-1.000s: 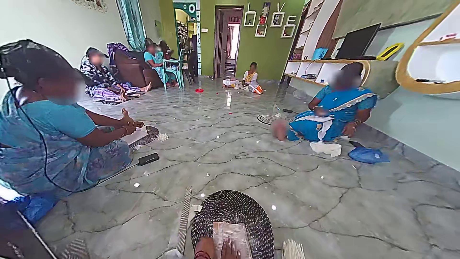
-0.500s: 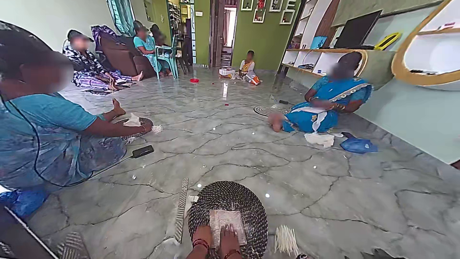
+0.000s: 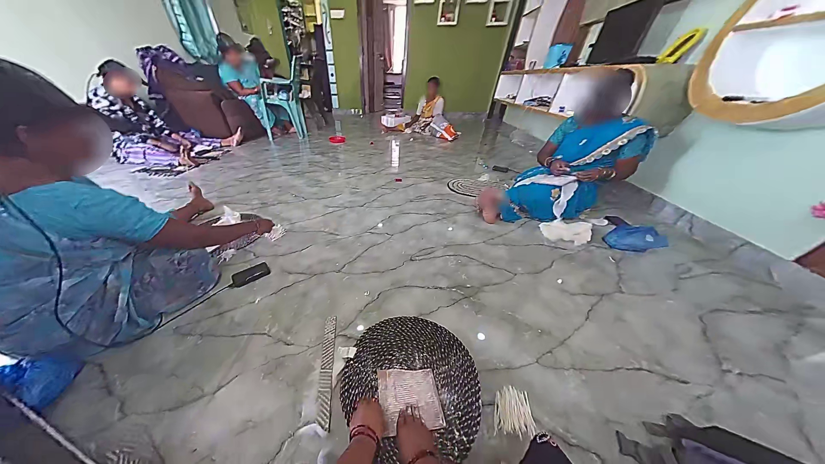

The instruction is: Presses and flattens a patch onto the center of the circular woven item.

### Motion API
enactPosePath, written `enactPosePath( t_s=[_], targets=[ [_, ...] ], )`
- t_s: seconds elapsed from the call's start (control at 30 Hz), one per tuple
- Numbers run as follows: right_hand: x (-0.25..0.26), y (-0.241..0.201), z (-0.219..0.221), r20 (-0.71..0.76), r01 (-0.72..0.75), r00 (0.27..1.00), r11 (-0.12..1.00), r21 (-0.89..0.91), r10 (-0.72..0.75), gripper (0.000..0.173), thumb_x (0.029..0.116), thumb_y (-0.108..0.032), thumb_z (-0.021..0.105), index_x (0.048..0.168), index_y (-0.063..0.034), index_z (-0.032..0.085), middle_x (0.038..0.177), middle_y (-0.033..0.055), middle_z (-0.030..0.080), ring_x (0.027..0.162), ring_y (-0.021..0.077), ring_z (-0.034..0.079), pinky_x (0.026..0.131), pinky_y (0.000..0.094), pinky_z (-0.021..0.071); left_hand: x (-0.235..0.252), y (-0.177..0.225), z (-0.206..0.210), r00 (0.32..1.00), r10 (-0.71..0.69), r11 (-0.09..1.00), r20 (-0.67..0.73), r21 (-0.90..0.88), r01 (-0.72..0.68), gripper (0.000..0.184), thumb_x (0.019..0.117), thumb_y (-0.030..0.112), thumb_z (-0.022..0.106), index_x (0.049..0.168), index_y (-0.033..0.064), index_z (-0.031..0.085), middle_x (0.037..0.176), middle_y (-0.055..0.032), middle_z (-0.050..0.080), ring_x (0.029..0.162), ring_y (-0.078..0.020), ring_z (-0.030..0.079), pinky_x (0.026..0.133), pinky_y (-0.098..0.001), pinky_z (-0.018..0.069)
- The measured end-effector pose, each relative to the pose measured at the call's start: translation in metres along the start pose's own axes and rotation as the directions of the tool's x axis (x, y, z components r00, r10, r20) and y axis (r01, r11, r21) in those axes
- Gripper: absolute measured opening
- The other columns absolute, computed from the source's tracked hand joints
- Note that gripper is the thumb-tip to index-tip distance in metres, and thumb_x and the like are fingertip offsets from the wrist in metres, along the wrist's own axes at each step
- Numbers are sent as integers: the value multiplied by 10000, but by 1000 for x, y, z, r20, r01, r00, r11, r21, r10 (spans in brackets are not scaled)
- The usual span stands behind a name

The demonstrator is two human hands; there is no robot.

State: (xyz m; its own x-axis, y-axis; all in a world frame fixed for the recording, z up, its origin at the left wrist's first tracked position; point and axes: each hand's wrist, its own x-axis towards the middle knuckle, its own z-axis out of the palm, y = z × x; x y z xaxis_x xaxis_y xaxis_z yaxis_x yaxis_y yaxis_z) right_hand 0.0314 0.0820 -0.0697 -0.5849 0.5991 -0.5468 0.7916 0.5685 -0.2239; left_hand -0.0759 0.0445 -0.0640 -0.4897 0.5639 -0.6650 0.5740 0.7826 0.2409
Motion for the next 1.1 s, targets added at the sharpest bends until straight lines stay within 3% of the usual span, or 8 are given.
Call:
enactPosePath(
  t_s=[0.13,0.2,0.27,0.57,0.63,0.77,0.93,1.1],
  targets=[
    [13,4,-13,13,95,995,993,-63,-95,950,916,-152,748,1641,9,155,1714,241,127,1582,423,161,1249,647,153,8,-2,-4,1000,-7,1000,-25,3,7,353,1048,148,549,1362,21,648,1477,-211,584,1393,-380,547,1135,-573,460],
    [26,11,-16,66,142,989,984,-109,-135,1060,890,-255,797,1655,-24,102,1731,210,55,1596,406,110,1246,670,116,15,-3,-5,999,-2,1000,-36,-13,2,358,1048,155,552,1372,34,645,1487,-209,576,1397,-376,544,1139,-570,457],
    [34,16,-16,118,154,983,977,-145,-137,1014,936,-307,748,1657,-28,92,1734,201,31,1596,408,103,1245,671,136,12,0,-6,999,-5,1000,-37,-9,5,351,1044,162,557,1345,12,659,1479,-223,578,1387,-388,549,1126,-574,466],
    [-2,-1,10,14,11,1000,997,-80,-10,554,1039,-45,501,1557,83,351,1613,272,377,1506,429,361,1230,550,304,-5,-1,-3,1000,1,999,21,-42,0,387,1014,91,574,1378,-37,612,1527,-256,514,1417,-431,502,1131,-602,455],
    [-4,-7,0,23,16,1000,993,-117,-14,618,1001,-61,568,1559,80,344,1630,263,351,1518,414,342,1234,540,294,-5,-4,-4,999,28,1000,22,-12,-28,381,1021,84,568,1375,-48,612,1537,-259,501,1433,-433,482,1145,-602,439],
    [15,-1,-26,102,108,991,969,-222,-87,957,953,-237,714,1647,3,101,1726,224,63,1593,409,122,1255,631,143,1,-4,-7,1000,28,998,-2,-58,-28,348,1050,113,533,1349,-27,642,1518,-238,534,1424,-420,499,1145,-597,441],
    [23,12,-10,73,134,990,977,-164,-123,783,1022,-195,597,1644,-4,161,1717,222,138,1578,425,181,1249,625,187,7,-5,-7,1000,-4,997,-3,-73,4,358,1038,130,553,1350,-19,647,1505,-233,550,1413,-412,514,1138,-596,448],
    [6,2,16,-10,-16,1000,998,-61,15,707,1019,-53,541,1625,38,189,1691,265,191,1573,418,205,1266,559,210,7,-2,4,1000,-6,1000,-2,-30,6,392,1015,131,588,1370,-32,616,1515,-252,528,1400,-419,524,1118,-594,470]
  ],
)
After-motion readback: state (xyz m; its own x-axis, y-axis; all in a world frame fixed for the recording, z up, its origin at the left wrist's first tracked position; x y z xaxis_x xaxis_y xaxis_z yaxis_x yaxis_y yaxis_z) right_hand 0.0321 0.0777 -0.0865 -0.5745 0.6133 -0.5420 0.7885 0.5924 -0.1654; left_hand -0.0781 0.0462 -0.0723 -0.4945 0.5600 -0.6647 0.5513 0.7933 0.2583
